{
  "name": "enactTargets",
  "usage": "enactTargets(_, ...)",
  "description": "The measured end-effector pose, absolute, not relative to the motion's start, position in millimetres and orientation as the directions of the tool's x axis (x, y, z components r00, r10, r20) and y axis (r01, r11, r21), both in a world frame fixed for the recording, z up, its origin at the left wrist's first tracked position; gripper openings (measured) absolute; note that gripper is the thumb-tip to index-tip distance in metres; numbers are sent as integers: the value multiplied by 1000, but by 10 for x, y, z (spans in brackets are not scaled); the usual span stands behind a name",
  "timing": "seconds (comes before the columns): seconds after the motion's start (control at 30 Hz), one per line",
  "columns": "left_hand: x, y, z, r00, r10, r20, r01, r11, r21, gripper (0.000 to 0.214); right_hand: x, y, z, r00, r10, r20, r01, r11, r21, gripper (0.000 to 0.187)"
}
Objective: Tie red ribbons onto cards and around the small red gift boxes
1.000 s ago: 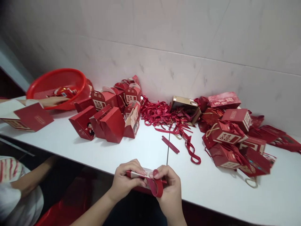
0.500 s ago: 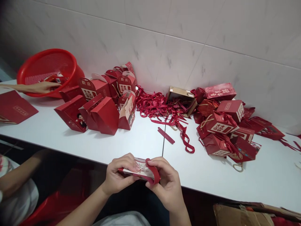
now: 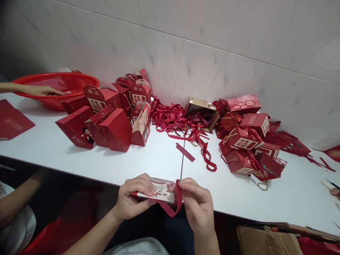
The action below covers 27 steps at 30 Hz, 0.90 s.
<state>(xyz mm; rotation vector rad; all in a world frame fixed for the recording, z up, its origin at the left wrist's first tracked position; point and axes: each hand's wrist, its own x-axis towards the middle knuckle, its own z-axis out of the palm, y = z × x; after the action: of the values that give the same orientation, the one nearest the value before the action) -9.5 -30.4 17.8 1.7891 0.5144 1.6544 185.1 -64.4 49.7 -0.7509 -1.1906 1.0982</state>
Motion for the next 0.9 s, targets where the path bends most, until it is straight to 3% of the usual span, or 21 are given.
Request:
enactTargets(0.13,-94,-307,157,139,658,740,-134,-728,672,14,1784,-627,564,-76,952,295,-19,295,-955,19)
enactTargets(0.27,-91,-303,155,151,657,738,-134,-727,674,12,1721,-636,638,-148,962,229,96,245,-965,13)
enactTargets(0.57,-87,-308,191,164,673,722,-142,-708,692,6,1734,-632,646,-257,953,160,120,196,-973,15)
enactTargets(0.9,-88,-336,185,167,703,691,-168,-670,723,17,1728,-639,636,-355,897,263,86,311,-946,16)
